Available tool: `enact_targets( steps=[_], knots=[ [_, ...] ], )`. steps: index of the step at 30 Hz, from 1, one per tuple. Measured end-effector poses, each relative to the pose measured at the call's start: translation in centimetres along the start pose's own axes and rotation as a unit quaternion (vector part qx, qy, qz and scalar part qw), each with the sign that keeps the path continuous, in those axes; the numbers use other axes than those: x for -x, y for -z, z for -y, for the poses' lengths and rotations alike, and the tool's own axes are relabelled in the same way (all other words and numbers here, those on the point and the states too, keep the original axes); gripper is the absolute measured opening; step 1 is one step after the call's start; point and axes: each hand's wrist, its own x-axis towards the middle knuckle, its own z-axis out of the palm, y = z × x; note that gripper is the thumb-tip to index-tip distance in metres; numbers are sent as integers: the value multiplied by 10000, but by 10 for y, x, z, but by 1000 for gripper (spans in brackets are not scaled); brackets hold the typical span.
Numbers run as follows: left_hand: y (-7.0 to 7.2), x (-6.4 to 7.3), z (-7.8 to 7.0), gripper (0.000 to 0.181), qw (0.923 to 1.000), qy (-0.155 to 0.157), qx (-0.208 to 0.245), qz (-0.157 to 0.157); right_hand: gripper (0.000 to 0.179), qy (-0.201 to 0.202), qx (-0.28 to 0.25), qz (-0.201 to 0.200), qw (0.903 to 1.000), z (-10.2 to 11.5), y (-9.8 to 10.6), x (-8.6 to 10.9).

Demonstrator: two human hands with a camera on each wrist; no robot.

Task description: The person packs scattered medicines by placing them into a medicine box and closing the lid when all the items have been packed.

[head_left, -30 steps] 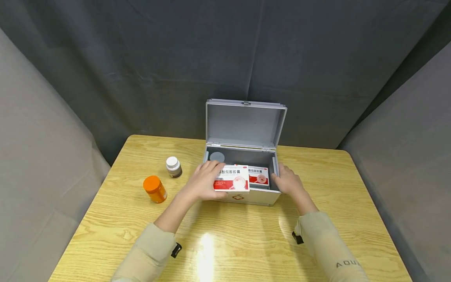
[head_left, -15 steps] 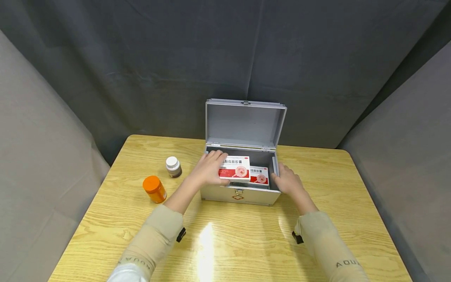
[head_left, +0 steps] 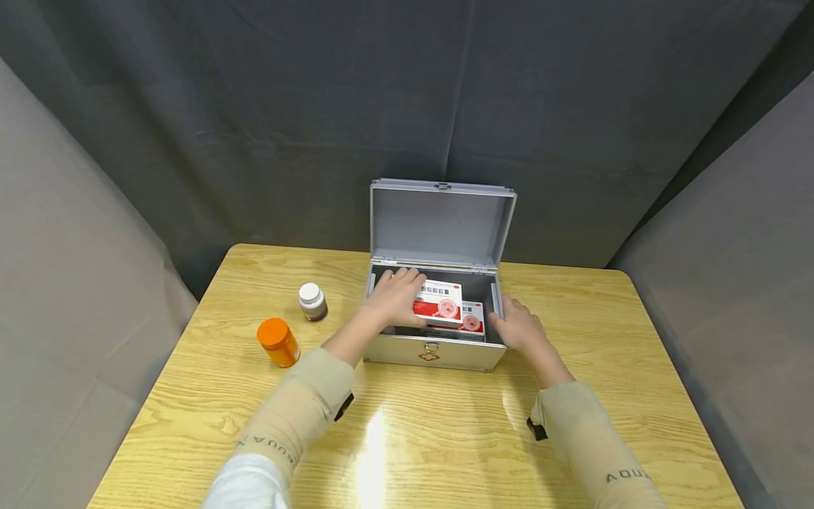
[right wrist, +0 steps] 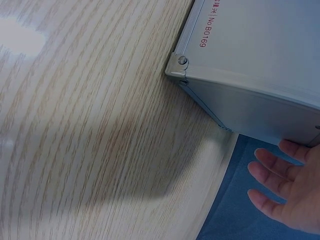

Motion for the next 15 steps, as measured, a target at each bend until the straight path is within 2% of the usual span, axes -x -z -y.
enact_targets(
  steps=[7, 15],
  knots=[
    [-10, -17, -7, 91, 9993, -69, -336, 111, 59, 20, 48, -3, 10000, 0, 2, 0],
    [-12, -30, -19, 90, 9970, -74, -700, 319, 61, 14, 14, -8, 10000, 0, 2, 1]
  ],
)
